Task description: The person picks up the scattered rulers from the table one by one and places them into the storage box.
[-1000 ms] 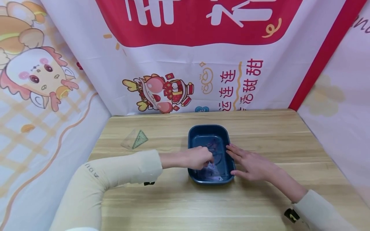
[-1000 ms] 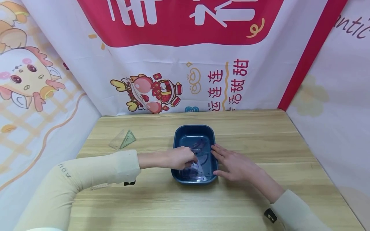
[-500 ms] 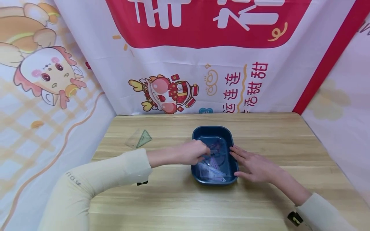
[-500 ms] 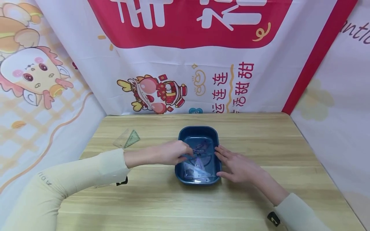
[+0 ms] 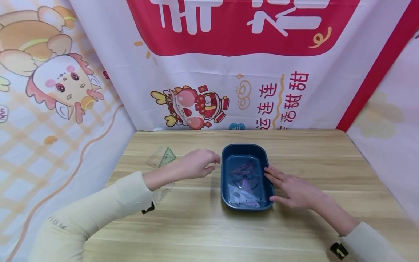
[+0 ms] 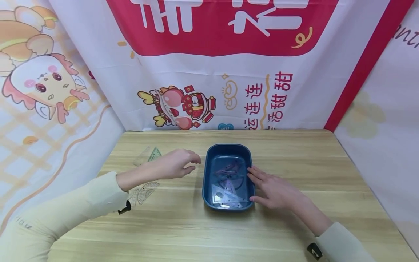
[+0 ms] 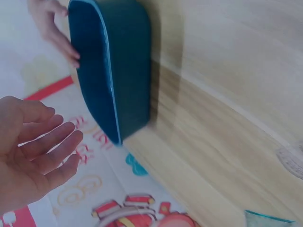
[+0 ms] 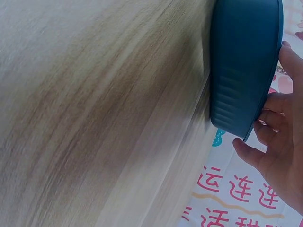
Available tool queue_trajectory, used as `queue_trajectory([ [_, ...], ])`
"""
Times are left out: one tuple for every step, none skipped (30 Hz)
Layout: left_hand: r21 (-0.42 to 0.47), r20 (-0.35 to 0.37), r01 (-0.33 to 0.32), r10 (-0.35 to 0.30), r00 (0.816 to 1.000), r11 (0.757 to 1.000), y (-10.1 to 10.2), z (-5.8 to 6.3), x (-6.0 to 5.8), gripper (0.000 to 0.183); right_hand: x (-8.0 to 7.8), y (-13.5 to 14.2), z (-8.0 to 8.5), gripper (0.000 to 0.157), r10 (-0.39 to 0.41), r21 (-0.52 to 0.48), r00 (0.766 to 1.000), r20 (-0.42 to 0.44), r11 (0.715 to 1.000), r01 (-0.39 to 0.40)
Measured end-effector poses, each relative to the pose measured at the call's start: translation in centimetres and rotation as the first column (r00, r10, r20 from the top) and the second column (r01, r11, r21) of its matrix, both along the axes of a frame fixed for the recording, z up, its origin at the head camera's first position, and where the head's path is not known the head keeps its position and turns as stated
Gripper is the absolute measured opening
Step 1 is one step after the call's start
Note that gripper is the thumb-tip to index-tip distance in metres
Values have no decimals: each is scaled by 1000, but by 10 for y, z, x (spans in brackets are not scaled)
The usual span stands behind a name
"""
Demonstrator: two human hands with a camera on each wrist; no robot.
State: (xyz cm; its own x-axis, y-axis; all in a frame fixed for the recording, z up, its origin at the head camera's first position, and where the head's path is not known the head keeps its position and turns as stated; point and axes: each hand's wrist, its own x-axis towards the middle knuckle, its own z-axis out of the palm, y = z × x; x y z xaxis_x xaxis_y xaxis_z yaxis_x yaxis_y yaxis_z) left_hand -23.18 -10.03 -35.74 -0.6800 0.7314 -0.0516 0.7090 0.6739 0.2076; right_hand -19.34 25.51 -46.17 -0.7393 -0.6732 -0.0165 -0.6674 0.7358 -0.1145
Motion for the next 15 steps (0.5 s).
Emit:
queue_trajectory([
  [8,0,-22,22,1000,1000,-5,0,-1,24,0,0,0,78,0,1,1000,-1,1000,0],
  [15,-1,-41,41,999,999,-10,0,-3,24,0,0,1,79,-1,4,1000,-3,1000,1],
  [17,-2,-63,63,998,998,-15,-1,-5,25,1,0,1,78,0,3,1000,-5,1000,0],
  [20,2,-86,86,996,996,-19,-1,-7,25,1,0,1,78,-1,1,1000,-8,1000,1],
  [21,3,-109,109,994,994,-24,-3,-10,25,1,0,1,78,-3,-1,1000,-10,1000,3],
  [22,-1,-126,126,992,992,-29,-4,-13,25,1,1,0,78,-3,-3,1000,-13,1000,3],
  [23,-10,-141,141,990,990,-35,-6,-16,25,1,1,0,78,-4,-5,1000,-16,1000,4],
  [25,-20,-150,150,988,988,-40,-8,-20,24,1,1,0,78,-4,-7,1000,-19,1000,4],
  [26,-29,-158,158,987,987,-46,-11,-24,23,1,1,0,78,-4,-10,1000,-21,1000,4],
  [30,-39,-166,167,985,986,-53,-14,-28,23,1,1,0,78,-4,-10,1000,-22,1000,3],
  [33,-50,-175,177,983,984,-59,-16,-32,22,1,1,0,78,-2,-10,1000,-22,1000,2],
  [33,-57,-188,190,980,982,-66,-19,-36,21,0,1,0,78,1,-10,1000,-20,1000,-1],
  [34,-63,-200,202,977,979,-72,-21,-39,21,0,0,0,78,2,-7,1000,-17,1000,-2],
  [38,-64,-210,212,975,977,-78,-23,-42,21,0,0,0,78,3,-7,1000,-14,1000,-3],
  [37,-66,-221,223,973,975,-84,-25,-46,21,0,0,0,78,4,-5,1000,-10,1000,-4],
])
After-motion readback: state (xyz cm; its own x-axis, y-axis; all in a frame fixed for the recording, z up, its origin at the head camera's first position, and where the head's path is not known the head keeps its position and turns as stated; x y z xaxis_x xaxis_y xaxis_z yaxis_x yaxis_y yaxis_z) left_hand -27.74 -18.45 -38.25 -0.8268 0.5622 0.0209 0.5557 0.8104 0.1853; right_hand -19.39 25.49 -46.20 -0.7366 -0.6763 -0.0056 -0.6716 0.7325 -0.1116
